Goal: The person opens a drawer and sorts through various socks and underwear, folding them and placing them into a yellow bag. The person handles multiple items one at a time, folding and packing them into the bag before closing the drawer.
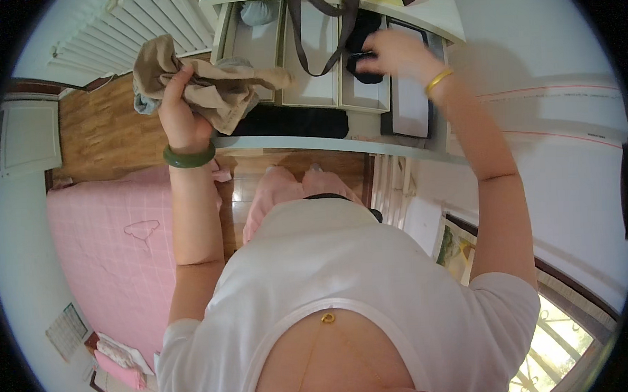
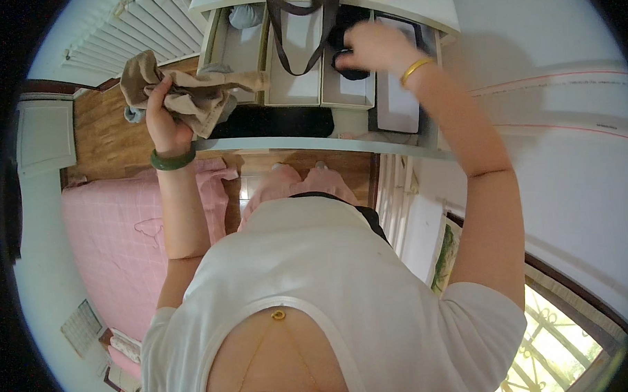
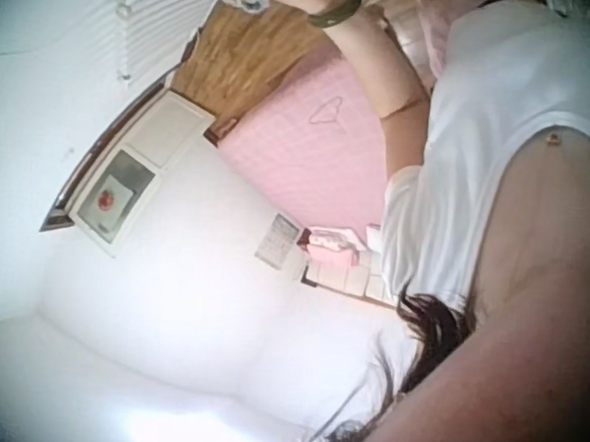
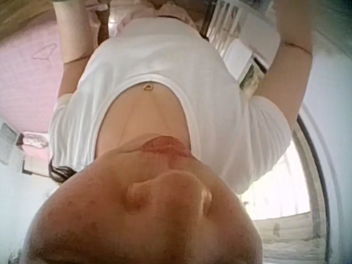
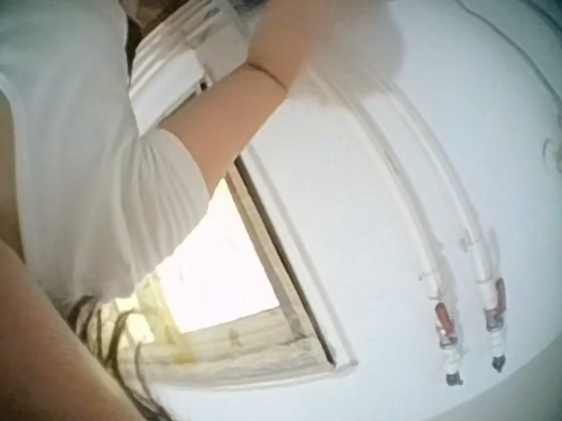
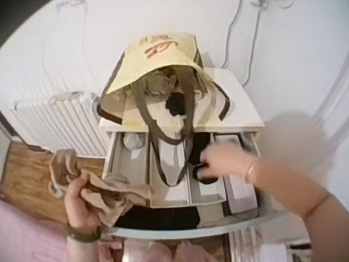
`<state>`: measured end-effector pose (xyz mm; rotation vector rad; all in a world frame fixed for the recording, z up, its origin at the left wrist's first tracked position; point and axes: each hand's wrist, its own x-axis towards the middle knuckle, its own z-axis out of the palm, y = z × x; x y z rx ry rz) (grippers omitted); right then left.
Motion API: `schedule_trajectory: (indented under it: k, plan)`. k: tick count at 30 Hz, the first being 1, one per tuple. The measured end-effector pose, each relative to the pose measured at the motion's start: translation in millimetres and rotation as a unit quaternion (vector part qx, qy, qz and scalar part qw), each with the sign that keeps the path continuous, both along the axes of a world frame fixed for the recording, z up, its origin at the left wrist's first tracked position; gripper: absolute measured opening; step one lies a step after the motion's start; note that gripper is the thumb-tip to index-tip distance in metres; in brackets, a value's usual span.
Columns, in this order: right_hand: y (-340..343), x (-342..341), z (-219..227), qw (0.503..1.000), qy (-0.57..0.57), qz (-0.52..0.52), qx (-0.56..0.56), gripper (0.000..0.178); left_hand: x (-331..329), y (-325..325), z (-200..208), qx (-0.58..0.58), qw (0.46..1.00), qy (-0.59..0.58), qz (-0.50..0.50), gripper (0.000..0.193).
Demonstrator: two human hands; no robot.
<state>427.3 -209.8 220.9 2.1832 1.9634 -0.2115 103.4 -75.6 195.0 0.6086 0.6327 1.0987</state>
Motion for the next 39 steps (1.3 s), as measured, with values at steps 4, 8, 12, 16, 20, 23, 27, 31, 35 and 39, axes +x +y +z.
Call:
schedule_trajectory:
  k: [4, 8, 12, 16, 20, 23, 27, 31, 35, 39]
  plan:
    - [-14, 7, -67, 0.998, 0.043, -0.006, 0.05, 0.044, 3, 2, 0, -0.005, 1.0, 0.004, -0.014, 0.017]
    - [-25, 30, -53, 0.762, 0.613, -0.202, 0.044, 0.032, 0, 7, -6, -0.009, 1.0, 0.001, -0.005, 0.02]
    - [-39, 28, -43, 0.522, 0.835, -0.17, 0.039, 0.028, 0, 7, -7, -0.008, 1.0, -0.004, -0.005, 0.018]
    - [-43, 28, -48, 0.479, 0.861, -0.166, 0.052, 0.027, 0, 9, -9, -0.009, 1.0, -0.002, -0.009, 0.017]
    - [-45, 34, -40, 0.49, 0.834, -0.247, 0.057, 0.024, 3, 2, -1, -0.023, 1.0, -0.01, 0.005, 0.021]
    - [-41, 40, -38, 0.446, 0.847, -0.279, 0.079, 0.015, 3, 4, -5, -0.032, 0.999, -0.01, 0.005, 0.022]
    - [-3, 26, -8, 0.576, 0.732, -0.349, 0.105, 0.02, 5, 5, -9, 0.007, 1.0, -0.019, -0.001, 0.019]
    - [76, 29, 13, 0.493, 0.815, -0.216, 0.212, 0.023, 8, 3, -6, 0.01, 0.999, -0.026, -0.019, 0.018]
    - [148, 45, 36, 0.52, 0.783, -0.056, 0.337, 0.035, 5, 4, -7, -0.011, 1.0, -0.001, 0.01, 0.016]
    - [157, 38, 20, 0.88, 0.288, 0.037, 0.376, 0.032, 6, 5, -7, 0.008, 1.0, -0.026, 0.015, 0.016]
